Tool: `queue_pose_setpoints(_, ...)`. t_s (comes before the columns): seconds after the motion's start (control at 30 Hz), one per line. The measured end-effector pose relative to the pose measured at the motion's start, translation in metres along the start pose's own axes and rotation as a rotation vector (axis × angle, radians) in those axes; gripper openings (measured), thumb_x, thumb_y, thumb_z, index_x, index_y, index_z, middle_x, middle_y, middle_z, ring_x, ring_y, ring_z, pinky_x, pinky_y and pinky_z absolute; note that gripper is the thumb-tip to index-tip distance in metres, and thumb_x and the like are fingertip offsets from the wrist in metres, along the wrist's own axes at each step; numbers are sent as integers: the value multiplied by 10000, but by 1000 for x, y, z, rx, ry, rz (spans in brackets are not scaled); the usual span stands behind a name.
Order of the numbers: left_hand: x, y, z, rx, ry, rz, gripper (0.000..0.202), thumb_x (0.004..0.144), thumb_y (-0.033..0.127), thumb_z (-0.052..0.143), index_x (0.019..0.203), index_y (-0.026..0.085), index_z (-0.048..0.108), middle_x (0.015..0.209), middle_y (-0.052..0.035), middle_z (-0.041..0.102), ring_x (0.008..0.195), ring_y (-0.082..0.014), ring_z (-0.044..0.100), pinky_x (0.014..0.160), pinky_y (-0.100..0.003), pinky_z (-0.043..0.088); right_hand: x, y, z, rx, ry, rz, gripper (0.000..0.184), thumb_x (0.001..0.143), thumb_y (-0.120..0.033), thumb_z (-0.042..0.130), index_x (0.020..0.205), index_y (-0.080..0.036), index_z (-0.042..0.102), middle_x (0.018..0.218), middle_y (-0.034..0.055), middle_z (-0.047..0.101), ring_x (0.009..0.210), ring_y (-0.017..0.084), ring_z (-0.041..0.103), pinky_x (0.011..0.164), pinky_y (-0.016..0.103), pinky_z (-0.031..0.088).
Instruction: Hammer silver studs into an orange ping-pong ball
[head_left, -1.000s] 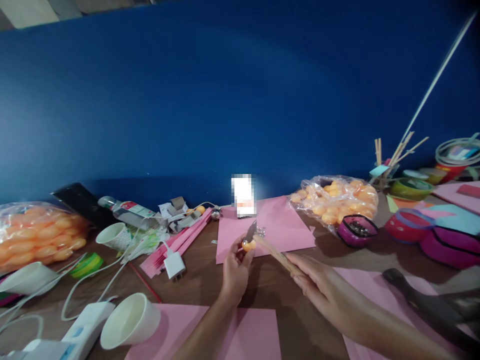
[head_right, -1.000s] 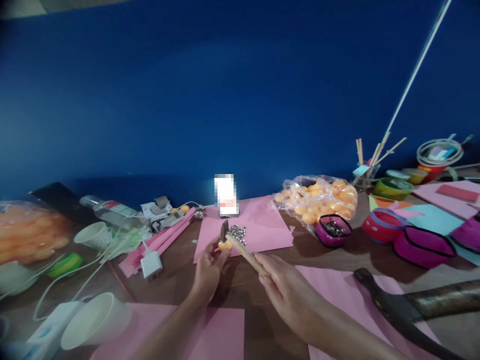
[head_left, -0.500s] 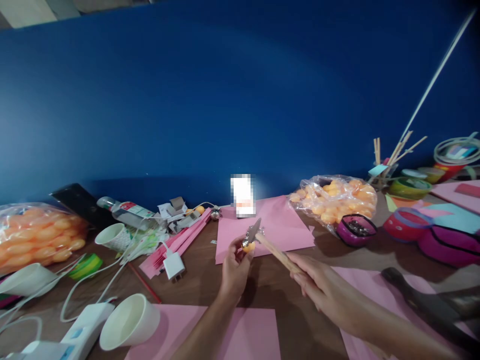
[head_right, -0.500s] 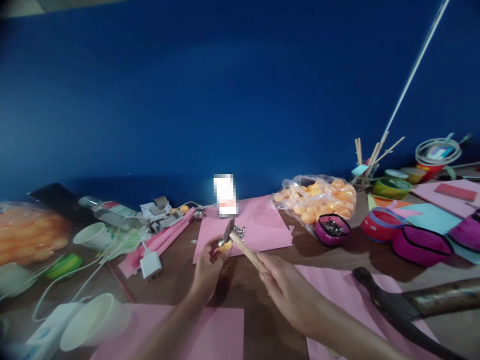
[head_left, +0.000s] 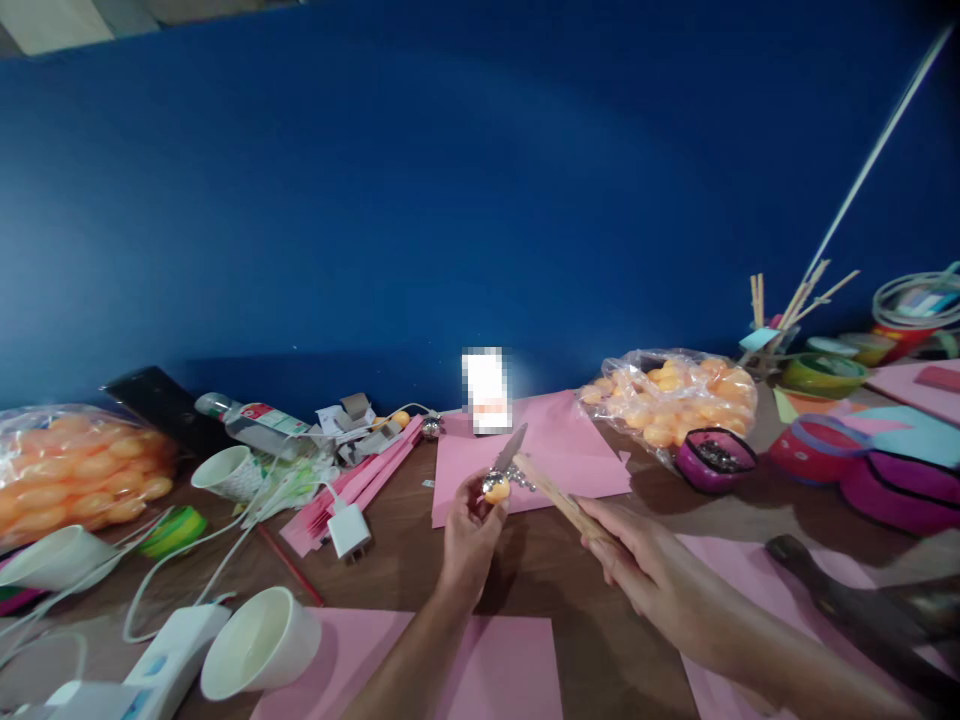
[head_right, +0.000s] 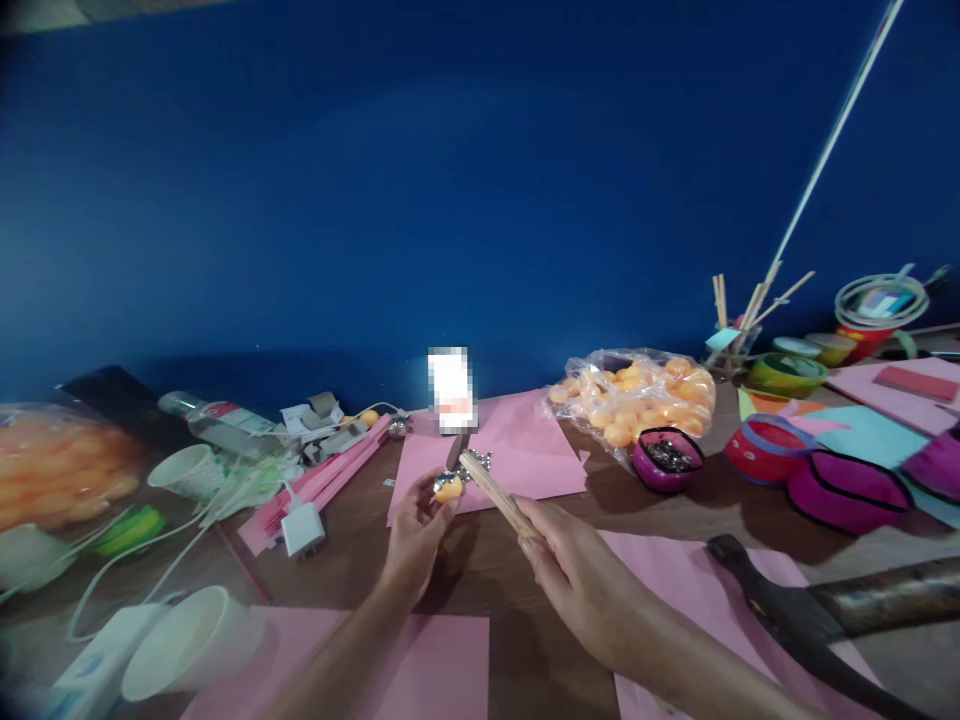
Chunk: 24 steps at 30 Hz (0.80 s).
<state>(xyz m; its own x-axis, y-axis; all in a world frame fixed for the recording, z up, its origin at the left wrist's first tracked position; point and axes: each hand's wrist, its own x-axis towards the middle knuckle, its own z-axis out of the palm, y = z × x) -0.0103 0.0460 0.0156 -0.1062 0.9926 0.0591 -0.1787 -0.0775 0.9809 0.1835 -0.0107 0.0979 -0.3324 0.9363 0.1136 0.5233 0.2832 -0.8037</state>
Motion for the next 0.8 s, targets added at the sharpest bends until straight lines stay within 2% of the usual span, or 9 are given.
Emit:
queue_pose_setpoints(0.23, 0, 2, 1, 23, 18, -43, 411, 693, 264, 621, 1070, 180, 480, 1042, -89, 599, 935, -186, 581, 823, -310, 437, -3, 5, 4, 6, -13, -19, 366, 871, -236, 337, 1228, -246, 415, 1086, 51, 562, 988, 160, 526, 851, 256, 417)
queue_pose_setpoints(0.47, -1, 3, 1, 7, 1, -34, 399, 683, 258, 631, 1054, 199, 498, 1070, -71, 595, 930, -176, 587, 831, -300, 434, -2, 5, 4, 4, -4, 17, 346, 876, -266, 319, 1196, -212, 439, 986, 68, 594, 871, 169, 571, 766, 270, 458)
queue_pose_setpoints(0.6, -1, 2, 1, 2, 14, -43, 423, 655, 275, 652, 1049, 195, 518, 1033, -71, 614, 911, -179, 595, 804, -294, 448, -2, 4, 4, -2, -12, -4, 344, 875, -268, 319, 1189, -208, 447, 980, 72, 590, 896, 174, 558, 810, 290, 437)
queue_pose_setpoints(0.73, -2, 2, 1, -12, 12, -62, 456, 650, 281, 651, 1076, 198, 512, 1022, -70, 615, 887, -172, 596, 749, -273, 466, -2, 3, 3, -1, 9, 37, 339, 874, -280, 329, 1184, -203, 443, 953, 67, 593, 844, 165, 564, 767, 281, 449)
queue_pose_setpoints(0.8, -2, 1, 2, -4, 18, -46, 451, 651, 267, 650, 1077, 202, 518, 1033, -65, 611, 901, -162, 586, 760, -260, 457, -2, 2, 3, 12, -5, 9, 337, 877, -274, 322, 1179, -201, 453, 968, 69, 589, 870, 166, 555, 789, 283, 438)
